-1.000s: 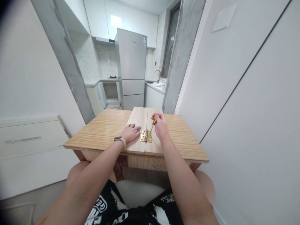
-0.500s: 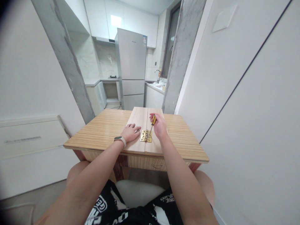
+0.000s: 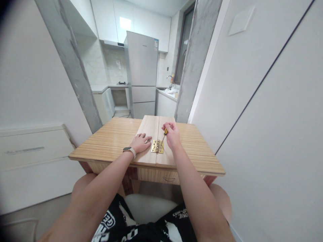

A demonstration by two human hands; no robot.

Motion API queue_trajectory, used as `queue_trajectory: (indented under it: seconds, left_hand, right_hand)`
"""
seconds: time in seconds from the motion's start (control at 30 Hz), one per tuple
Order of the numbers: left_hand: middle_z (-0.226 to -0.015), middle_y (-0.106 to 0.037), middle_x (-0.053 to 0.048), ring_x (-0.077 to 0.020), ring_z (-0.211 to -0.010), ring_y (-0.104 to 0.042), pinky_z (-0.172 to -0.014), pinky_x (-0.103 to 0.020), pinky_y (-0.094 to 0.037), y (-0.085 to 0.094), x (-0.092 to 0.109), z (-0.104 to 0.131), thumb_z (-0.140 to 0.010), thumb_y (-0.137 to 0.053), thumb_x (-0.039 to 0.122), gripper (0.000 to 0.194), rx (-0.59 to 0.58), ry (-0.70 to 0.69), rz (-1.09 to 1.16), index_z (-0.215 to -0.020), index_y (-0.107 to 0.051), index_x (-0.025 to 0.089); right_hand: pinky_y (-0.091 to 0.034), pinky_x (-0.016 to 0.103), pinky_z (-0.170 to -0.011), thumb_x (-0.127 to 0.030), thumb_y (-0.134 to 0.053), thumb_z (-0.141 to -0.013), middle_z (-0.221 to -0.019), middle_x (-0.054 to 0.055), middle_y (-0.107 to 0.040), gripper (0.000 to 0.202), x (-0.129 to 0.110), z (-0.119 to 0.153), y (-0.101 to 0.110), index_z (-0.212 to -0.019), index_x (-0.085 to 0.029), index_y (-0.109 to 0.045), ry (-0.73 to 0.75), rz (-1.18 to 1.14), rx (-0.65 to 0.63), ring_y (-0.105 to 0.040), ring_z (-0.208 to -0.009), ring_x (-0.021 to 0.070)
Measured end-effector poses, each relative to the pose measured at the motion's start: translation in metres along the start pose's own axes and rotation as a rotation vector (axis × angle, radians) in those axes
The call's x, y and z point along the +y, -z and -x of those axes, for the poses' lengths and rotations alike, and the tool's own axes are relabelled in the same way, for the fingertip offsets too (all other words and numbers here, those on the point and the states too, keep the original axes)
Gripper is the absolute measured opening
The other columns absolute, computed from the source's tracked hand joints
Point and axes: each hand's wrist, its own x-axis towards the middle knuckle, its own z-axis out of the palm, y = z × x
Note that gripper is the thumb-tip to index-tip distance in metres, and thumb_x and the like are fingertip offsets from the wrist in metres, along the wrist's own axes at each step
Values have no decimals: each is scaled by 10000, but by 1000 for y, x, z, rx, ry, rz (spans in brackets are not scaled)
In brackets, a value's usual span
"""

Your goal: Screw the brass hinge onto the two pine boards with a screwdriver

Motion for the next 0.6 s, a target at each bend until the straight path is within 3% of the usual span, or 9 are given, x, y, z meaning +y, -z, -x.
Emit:
queue_trajectory:
  seconds: [0.17,0.4,0.6]
  left_hand:
    - [-1515,-558,-56,-350,-1423,-440,-1212,-514,-352,1,0,0,-1012,-490,542,487,1,-2,-1,-1461,-635,422]
    - [-1496,-570,-55,-342,-1411,-449,-1199,-506,-366,1,1,0,-1010,-492,537,486,1,1,4,-1462,-632,431]
    - [-1498,-568,-64,-354,-1414,-445,-1205,-516,-361,0,0,0,-1004,-499,538,492,7,-9,4,-1461,-639,418]
  right_hand:
    - [-463,261,-608,-493,-938,-715,-832,-25,-685,448,-1,1,-3,-847,-252,-585,28,21,-28,-577,-658,112]
    - [-495,315,-663,-516,-719,-893,-841,15,-669,267,-5,4,-2,-900,-249,-700,-9,-19,-128,-572,-679,148]
    - [-535,320,-716,-449,-785,-840,-886,30,-680,224,0,0,0,-841,-235,-719,-14,-29,-97,-604,-752,160]
